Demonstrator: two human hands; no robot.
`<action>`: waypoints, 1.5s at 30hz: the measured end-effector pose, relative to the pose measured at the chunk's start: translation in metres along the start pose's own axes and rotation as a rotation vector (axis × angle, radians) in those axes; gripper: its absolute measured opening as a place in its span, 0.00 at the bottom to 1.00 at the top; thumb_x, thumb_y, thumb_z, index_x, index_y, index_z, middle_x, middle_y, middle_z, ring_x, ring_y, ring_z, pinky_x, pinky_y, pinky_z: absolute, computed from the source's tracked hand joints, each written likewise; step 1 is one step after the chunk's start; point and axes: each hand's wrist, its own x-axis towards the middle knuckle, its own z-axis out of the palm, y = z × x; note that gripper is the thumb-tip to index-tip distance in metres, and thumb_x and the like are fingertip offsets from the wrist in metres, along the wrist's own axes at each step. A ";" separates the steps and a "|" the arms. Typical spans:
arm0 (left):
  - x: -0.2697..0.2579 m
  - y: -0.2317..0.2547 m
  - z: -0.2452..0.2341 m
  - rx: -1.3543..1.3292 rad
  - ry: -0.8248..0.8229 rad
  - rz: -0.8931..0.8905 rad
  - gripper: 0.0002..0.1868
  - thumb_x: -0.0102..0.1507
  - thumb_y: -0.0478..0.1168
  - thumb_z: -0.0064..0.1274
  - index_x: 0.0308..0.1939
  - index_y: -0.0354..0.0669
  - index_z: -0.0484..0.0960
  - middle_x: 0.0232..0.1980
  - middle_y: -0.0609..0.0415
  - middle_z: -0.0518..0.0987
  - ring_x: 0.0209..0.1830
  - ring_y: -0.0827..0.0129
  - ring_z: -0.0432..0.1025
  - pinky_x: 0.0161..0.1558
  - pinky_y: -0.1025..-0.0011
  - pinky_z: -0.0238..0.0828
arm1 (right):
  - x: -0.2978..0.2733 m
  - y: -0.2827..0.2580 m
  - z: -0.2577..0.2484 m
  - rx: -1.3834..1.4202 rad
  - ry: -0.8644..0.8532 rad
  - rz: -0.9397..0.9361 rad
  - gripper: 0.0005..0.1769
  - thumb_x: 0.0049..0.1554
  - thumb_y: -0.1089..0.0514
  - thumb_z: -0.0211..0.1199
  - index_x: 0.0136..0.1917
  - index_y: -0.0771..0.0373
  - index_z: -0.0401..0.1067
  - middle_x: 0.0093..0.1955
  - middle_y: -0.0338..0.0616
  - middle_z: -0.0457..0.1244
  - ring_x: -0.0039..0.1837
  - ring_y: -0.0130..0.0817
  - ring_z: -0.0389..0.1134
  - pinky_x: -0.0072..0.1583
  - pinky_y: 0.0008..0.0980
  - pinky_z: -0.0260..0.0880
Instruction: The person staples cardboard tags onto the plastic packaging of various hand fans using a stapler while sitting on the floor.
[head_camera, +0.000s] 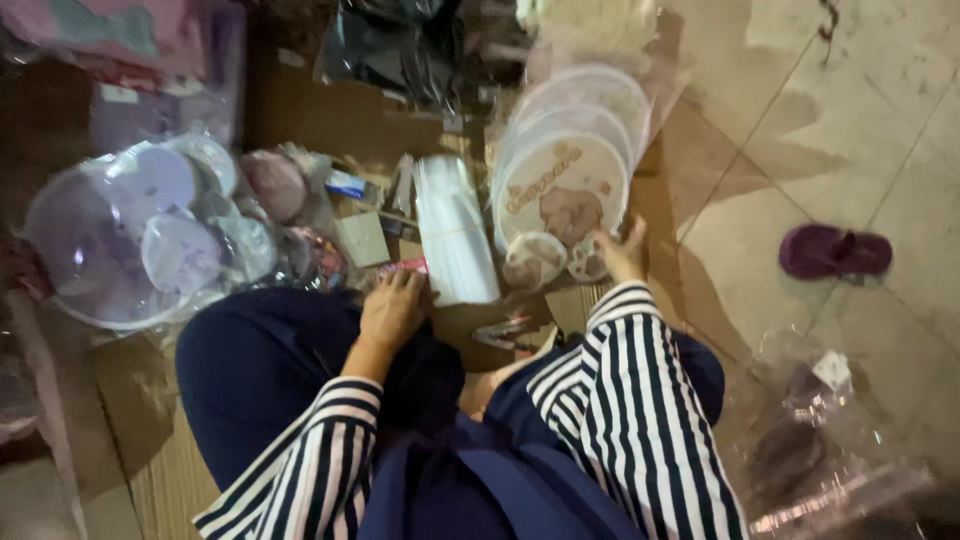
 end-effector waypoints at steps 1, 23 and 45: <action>0.003 0.005 -0.005 0.011 0.017 -0.007 0.14 0.57 0.49 0.56 0.45 0.57 0.79 0.45 0.57 0.80 0.47 0.57 0.80 0.41 0.65 0.80 | -0.002 0.007 -0.002 0.007 -0.007 -0.019 0.58 0.59 0.51 0.75 0.85 0.46 0.34 0.76 0.75 0.52 0.61 0.61 0.71 0.62 0.48 0.76; 0.020 0.015 -0.230 -1.733 0.089 -0.285 0.43 0.63 0.48 0.58 0.79 0.51 0.55 0.75 0.44 0.69 0.76 0.64 0.64 0.57 0.73 0.62 | -0.195 0.016 0.013 0.118 -0.218 -0.466 0.21 0.54 0.71 0.64 0.60 0.63 0.76 0.55 0.54 0.71 0.52 0.43 0.72 0.59 0.34 0.68; -0.027 -0.007 -0.325 -1.466 -0.166 -0.198 0.14 0.68 0.39 0.51 0.51 0.39 0.88 0.54 0.53 0.87 0.55 0.74 0.78 0.61 0.76 0.74 | -0.275 -0.094 0.015 0.489 -0.511 -0.433 0.18 0.56 0.70 0.65 0.60 0.70 0.79 0.55 0.47 0.71 0.52 0.35 0.71 0.58 0.34 0.77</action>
